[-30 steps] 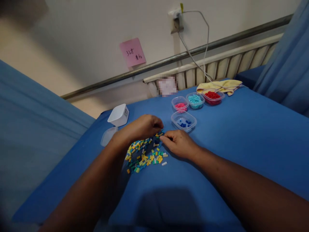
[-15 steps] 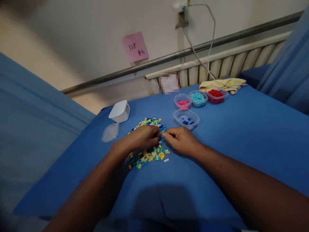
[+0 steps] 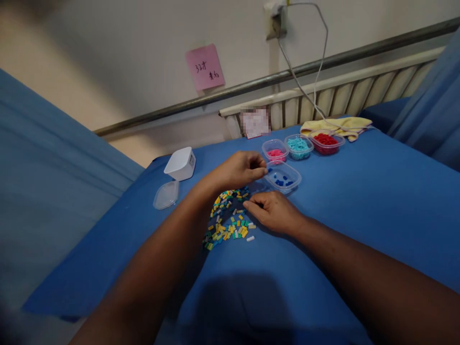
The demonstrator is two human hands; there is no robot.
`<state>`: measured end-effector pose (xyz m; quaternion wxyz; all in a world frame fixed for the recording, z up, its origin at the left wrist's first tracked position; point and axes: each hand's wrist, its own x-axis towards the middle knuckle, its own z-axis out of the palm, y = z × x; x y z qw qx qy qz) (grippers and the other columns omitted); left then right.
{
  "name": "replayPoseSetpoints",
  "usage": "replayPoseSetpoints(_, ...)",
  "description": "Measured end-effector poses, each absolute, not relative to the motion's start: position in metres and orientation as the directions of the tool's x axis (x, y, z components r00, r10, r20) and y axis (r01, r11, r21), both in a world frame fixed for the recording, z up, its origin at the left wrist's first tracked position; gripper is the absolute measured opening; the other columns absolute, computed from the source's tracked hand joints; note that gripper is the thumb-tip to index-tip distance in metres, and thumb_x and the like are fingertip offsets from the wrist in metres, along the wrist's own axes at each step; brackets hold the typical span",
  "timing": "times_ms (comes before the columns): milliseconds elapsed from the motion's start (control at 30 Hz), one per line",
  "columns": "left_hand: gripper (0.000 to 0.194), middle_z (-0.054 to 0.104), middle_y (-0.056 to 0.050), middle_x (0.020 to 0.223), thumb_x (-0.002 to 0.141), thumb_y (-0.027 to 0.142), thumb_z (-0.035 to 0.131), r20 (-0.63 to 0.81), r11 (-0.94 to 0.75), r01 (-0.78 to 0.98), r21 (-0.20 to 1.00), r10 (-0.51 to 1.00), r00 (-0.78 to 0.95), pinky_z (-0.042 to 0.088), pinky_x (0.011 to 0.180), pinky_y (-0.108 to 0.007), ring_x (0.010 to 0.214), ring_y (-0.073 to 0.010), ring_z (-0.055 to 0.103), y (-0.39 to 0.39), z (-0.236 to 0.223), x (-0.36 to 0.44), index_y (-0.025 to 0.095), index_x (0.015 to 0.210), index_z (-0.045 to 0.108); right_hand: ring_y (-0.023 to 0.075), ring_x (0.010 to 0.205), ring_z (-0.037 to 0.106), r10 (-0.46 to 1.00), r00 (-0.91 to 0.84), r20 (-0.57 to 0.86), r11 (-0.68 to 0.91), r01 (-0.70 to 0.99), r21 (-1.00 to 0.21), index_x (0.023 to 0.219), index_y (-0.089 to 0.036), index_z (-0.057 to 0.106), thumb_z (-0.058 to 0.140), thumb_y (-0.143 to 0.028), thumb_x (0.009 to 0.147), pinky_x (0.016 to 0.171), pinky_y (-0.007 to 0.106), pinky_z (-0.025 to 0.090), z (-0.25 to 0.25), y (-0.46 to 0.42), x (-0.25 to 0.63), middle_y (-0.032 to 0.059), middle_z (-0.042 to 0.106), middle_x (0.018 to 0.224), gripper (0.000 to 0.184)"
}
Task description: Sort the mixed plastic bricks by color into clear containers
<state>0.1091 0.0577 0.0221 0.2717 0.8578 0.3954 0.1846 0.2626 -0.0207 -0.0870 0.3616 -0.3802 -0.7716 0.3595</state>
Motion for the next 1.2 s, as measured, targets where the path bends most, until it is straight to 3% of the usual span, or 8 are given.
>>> replayPoseSetpoints(100, 0.015, 0.075, -0.003, 0.087, 0.093, 0.026, 0.067, 0.101, -0.595, 0.661, 0.457, 0.773, 0.626, 0.042, 0.069, -0.028, 0.075, -0.0164, 0.062, 0.068, 0.018, 0.107, 0.015, 0.096, 0.077, 0.0127, 0.057, 0.043, 0.851, -0.442, 0.282, 0.447, 0.330, -0.831, 0.065, -0.021, 0.053, 0.055, -0.047, 0.106, 0.057, 0.032, 0.027, -0.087, -0.021, 0.263, -0.0038, 0.048, 0.059, 0.048)
replayPoseSetpoints(233, 0.024, 0.081, -0.007, 0.099, 0.086, 0.012, 0.065, -0.126, -0.535, 0.827, 0.172, 0.821, 0.557, 0.043, 0.072, -0.029, 0.082, -0.0207, 0.069, 0.067, 0.005, 0.076, 0.019, 0.099, 0.084, 0.0126, 0.056, 0.042, 0.844, -0.456, 0.283, 0.463, 0.351, -0.814, 0.065, -0.021, 0.053, 0.055, -0.046, 0.105, 0.056, 0.032, 0.026, -0.085, -0.021, 0.261, -0.0042, 0.047, 0.059, 0.047)
replayPoseSetpoints(533, 0.030, 0.082, -0.010, 0.096, 0.077, 0.010, 0.069, -0.259, -0.522, 0.853, -0.002, 0.824, 0.504, 0.049, 0.076, -0.031, 0.083, -0.0252, 0.072, 0.069, -0.009, 0.078, 0.023, 0.098, 0.086, 0.0126, 0.057, 0.042, 0.844, -0.461, 0.275, 0.462, 0.362, -0.810, 0.064, -0.022, 0.049, 0.055, -0.043, 0.105, 0.057, 0.031, 0.028, -0.085, -0.021, 0.261, -0.0049, 0.044, 0.058, 0.046)
replayPoseSetpoints(700, 0.022, 0.079, -0.005, 0.084, 0.071, 0.015, 0.072, -0.280, -0.512, 0.852, 0.112, 0.806, 0.521, 0.046, 0.067, -0.028, 0.070, -0.0196, 0.066, 0.080, -0.001, 0.070, 0.020, 0.089, 0.083, 0.0127, 0.058, 0.042, 0.835, -0.470, 0.285, 0.471, 0.343, -0.813, 0.066, -0.022, 0.051, 0.054, -0.043, 0.106, 0.057, 0.031, 0.028, -0.086, -0.021, 0.261, -0.0048, 0.045, 0.060, 0.046)
replayPoseSetpoints(900, 0.016, 0.072, 0.000, 0.075, 0.074, 0.016, 0.069, -0.196, -0.275, 0.732, 0.623, 0.851, 0.487, 0.046, 0.061, -0.024, 0.066, -0.0137, 0.062, 0.083, 0.013, 0.061, 0.014, 0.089, 0.075, 0.0123, 0.056, 0.041, 0.834, -0.470, 0.290, 0.478, 0.353, -0.804, 0.064, -0.022, 0.050, 0.055, -0.045, 0.105, 0.057, 0.032, 0.027, -0.084, -0.020, 0.259, -0.0053, 0.045, 0.058, 0.047)
replayPoseSetpoints(1000, 0.013, 0.067, 0.000, 0.072, 0.078, 0.019, 0.070, -0.120, -0.249, 0.587, 0.770, 0.848, 0.517, 0.047, 0.061, -0.024, 0.064, -0.0123, 0.060, 0.081, 0.020, 0.082, 0.014, 0.090, 0.072, 0.0120, 0.055, 0.039, 0.839, -0.464, 0.284, 0.472, 0.361, -0.804, 0.063, -0.022, 0.048, 0.055, -0.045, 0.105, 0.056, 0.032, 0.025, -0.083, -0.020, 0.258, -0.0053, 0.043, 0.057, 0.048)
replayPoseSetpoints(1100, 0.018, 0.069, -0.002, 0.080, 0.084, 0.025, 0.073, -0.017, -0.334, 0.501, 0.799, 0.819, 0.573, 0.049, 0.065, -0.026, 0.070, -0.0135, 0.062, 0.081, 0.025, 0.102, 0.014, 0.098, 0.073, 0.0123, 0.056, 0.043, 0.837, -0.474, 0.272, 0.462, 0.349, -0.815, 0.065, -0.021, 0.052, 0.054, -0.043, 0.106, 0.057, 0.032, 0.027, -0.083, -0.020, 0.260, -0.0044, 0.048, 0.059, 0.046)
replayPoseSetpoints(1200, 0.017, 0.074, -0.005, 0.087, 0.087, 0.026, 0.072, 0.005, -0.465, 0.648, 0.603, 0.815, 0.580, 0.047, 0.067, -0.028, 0.074, -0.0163, 0.064, 0.081, 0.025, 0.098, 0.015, 0.098, 0.077, 0.0125, 0.057, 0.044, 0.838, -0.473, 0.273, 0.458, 0.337, -0.823, 0.067, -0.021, 0.056, 0.054, -0.043, 0.106, 0.057, 0.032, 0.027, -0.083, -0.021, 0.260, -0.0040, 0.051, 0.060, 0.045)
